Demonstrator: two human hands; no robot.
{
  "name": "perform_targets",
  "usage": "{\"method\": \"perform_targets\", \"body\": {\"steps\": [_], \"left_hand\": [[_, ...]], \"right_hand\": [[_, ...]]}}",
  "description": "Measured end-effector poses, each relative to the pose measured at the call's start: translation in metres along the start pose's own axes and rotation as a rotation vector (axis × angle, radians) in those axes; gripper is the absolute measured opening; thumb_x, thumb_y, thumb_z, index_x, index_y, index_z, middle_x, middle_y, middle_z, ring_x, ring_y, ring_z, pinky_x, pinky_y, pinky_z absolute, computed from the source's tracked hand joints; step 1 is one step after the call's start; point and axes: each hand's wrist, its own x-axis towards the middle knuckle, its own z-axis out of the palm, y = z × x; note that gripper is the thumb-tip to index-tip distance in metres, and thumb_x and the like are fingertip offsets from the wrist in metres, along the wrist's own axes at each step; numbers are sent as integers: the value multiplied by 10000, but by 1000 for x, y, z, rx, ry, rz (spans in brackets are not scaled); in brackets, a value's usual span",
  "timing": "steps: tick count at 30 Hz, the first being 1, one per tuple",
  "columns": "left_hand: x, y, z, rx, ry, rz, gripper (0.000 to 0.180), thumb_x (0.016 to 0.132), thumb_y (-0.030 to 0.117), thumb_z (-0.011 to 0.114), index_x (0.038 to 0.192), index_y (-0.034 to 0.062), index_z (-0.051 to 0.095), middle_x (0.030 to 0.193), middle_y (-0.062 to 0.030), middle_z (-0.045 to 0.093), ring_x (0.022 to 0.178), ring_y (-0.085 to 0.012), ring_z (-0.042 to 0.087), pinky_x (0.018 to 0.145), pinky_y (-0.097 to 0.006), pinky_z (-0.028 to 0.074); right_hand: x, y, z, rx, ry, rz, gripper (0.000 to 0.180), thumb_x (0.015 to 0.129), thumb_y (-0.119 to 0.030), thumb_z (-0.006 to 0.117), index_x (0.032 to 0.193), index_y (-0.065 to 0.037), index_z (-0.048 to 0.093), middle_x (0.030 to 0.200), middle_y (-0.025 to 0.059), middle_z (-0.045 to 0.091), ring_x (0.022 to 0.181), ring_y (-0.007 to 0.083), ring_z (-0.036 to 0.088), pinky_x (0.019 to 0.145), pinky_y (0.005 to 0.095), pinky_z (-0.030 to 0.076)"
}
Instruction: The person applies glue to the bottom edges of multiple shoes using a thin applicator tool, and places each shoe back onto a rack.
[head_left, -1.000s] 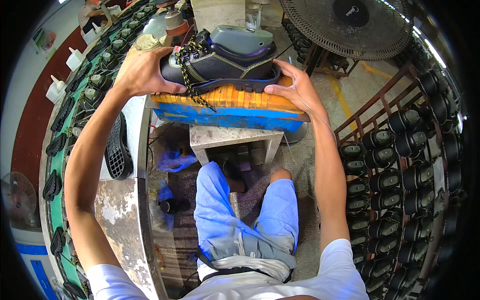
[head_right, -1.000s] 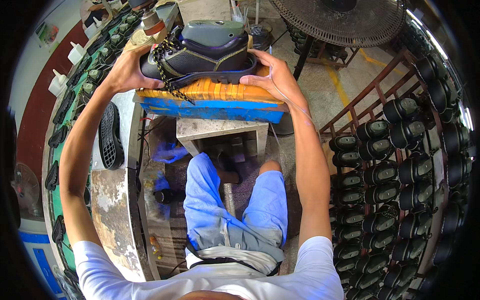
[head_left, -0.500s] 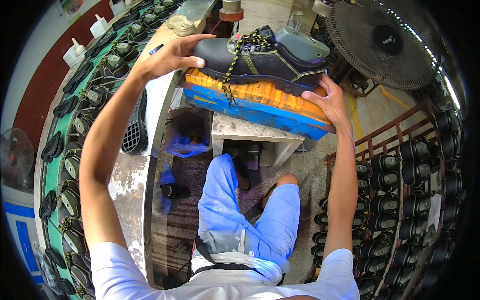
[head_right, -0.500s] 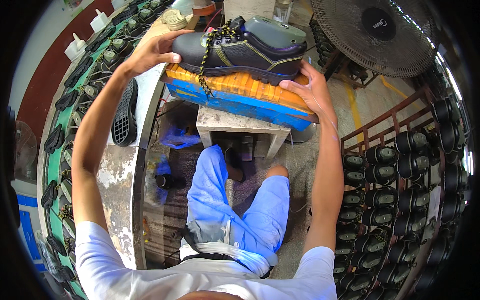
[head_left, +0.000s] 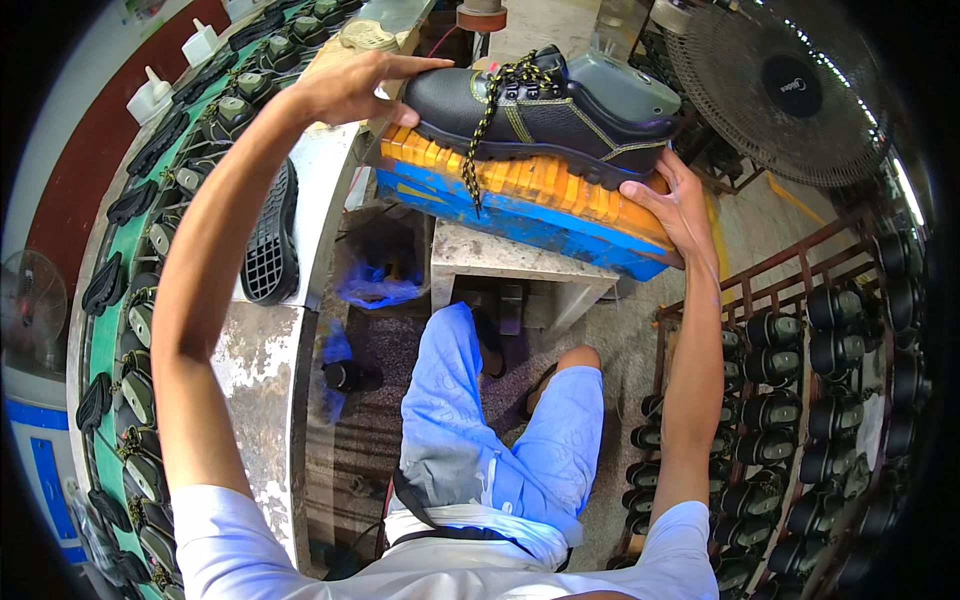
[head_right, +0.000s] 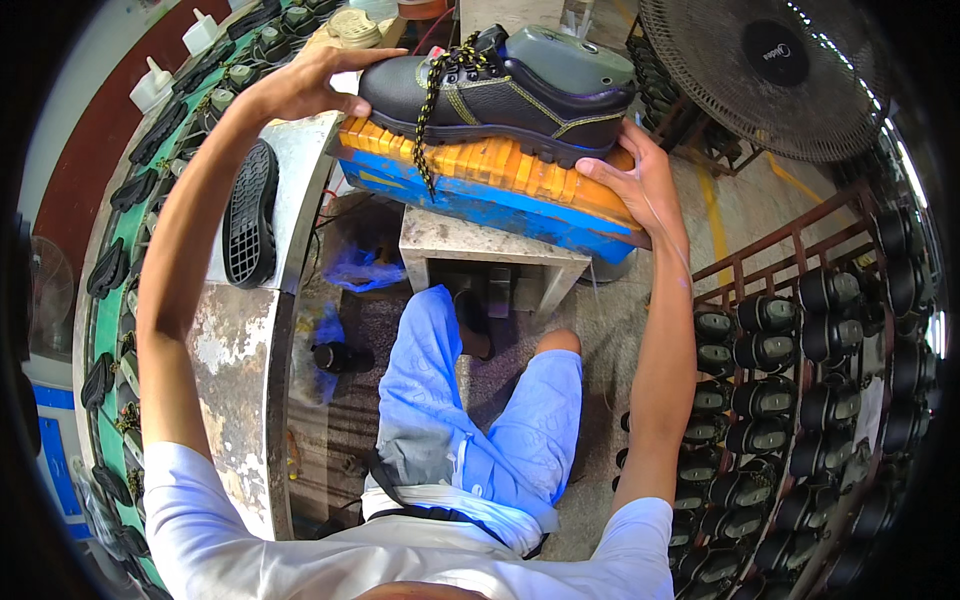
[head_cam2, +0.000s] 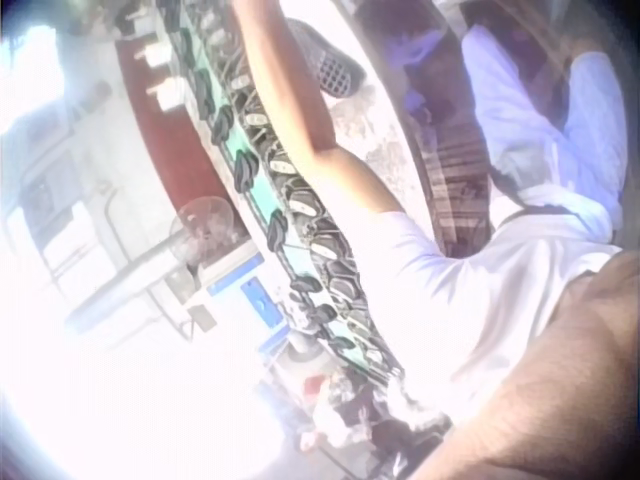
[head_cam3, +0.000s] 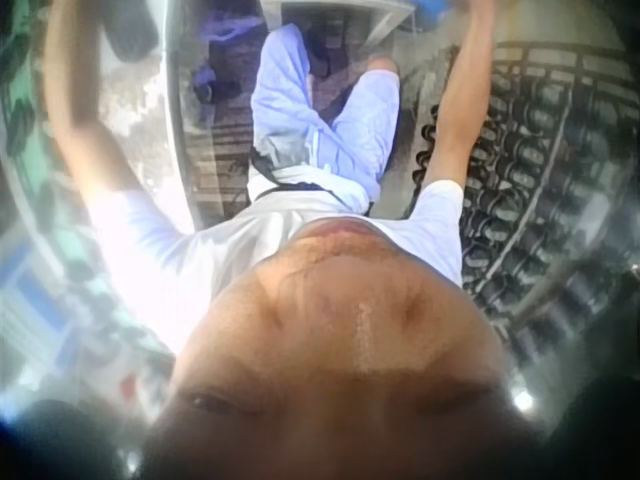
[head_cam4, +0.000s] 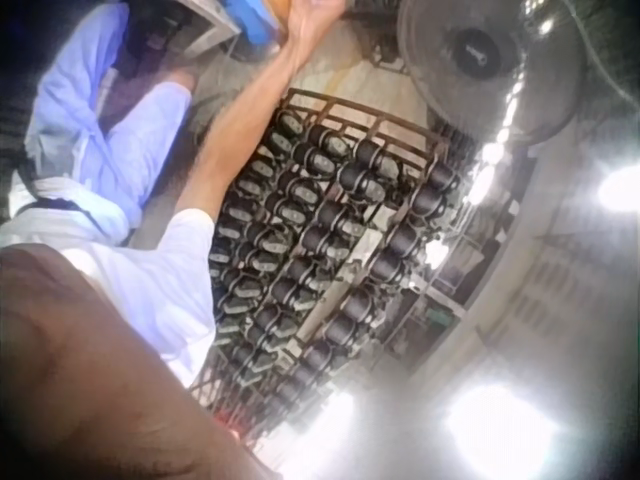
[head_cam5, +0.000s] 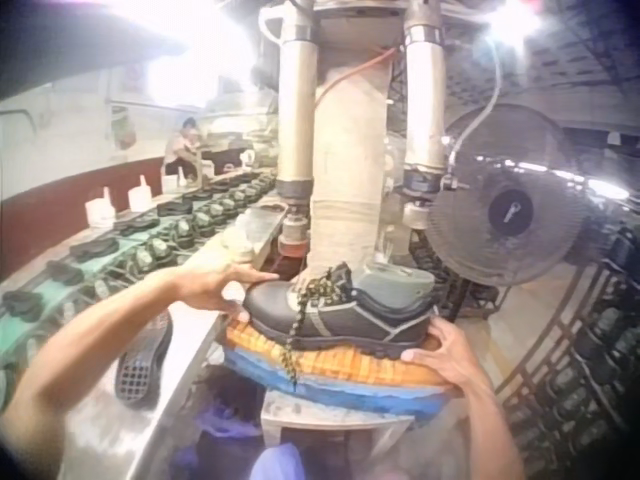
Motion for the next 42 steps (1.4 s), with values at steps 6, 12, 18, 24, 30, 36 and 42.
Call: {"method": "perform_targets", "body": {"steps": [6, 12, 18, 24, 30, 36, 42], "left_hand": [[-10, -10, 26, -541, 99, -73, 787, 946, 315, 787, 1624, 144, 424, 1287, -99, 708, 1134, -173, 652, 1063, -348, 504], [-9, 5, 38, -694, 210, -136, 764, 917, 206, 787, 1601, 111, 460, 1445, -82, 628, 1281, -187, 596, 1144, -349, 432], [-10, 3, 43, -709, 238, -157, 743, 908, 176, 790, 1573, 58, 483, 1452, -94, 620, 1316, -192, 582, 1191, -356, 388], [-8, -1, 43, -785, 226, -154, 749, 911, 128, 784, 1574, 10, 455, 1463, -126, 614, 1342, -199, 581, 1199, -337, 393], [-8, -2, 42, -754, 216, -178, 750, 914, 139, 787, 1574, 10, 457, 1453, -138, 626, 1329, -200, 590, 1174, -331, 417], [-8, -4, 40, -687, 214, -171, 757, 918, 176, 796, 1579, 25, 459, 1441, -127, 634, 1300, -188, 601, 1148, -322, 432], [-16, 15, 46, -672, 261, -178, 689, 961, 204, 771, 1563, 31, 484, 1381, -92, 653, 1241, -161, 603, 1096, -310, 450]], "right_hand": [[3, 4, -1, -12, -18, -22, 784, 821, -154, 891, 1483, 40, 518, 1437, 181, 612, 1339, 262, 574, 1160, 394, 445], [0, 14, -4, -27, 28, -20, 825, 815, -192, 913, 1494, 43, 508, 1439, 195, 614, 1363, 253, 559, 1162, 388, 433], [1, 17, -3, -176, 69, -82, 844, 914, -524, 780, 1524, -5, 512, 1432, 208, 633, 1368, 307, 581, 1165, 427, 428], [-1, 13, -2, -127, 76, -102, 791, 901, -508, 796, 1500, -47, 563, 1397, 177, 667, 1327, 294, 614, 1155, 429, 442], [-3, 11, -3, -161, 92, -59, 733, 897, -487, 803, 1465, -70, 602, 1351, 174, 696, 1288, 294, 644, 1142, 436, 451], [-5, 10, -2, -177, 81, -61, 723, 899, -476, 804, 1459, -65, 605, 1355, 179, 695, 1291, 296, 643, 1146, 444, 445], [-11, 32, -18, -98, 217, -163, 764, 1022, -512, 625, 1588, -43, 416, 1453, 216, 626, 1431, 325, 527, 1209, 451, 381]]}}
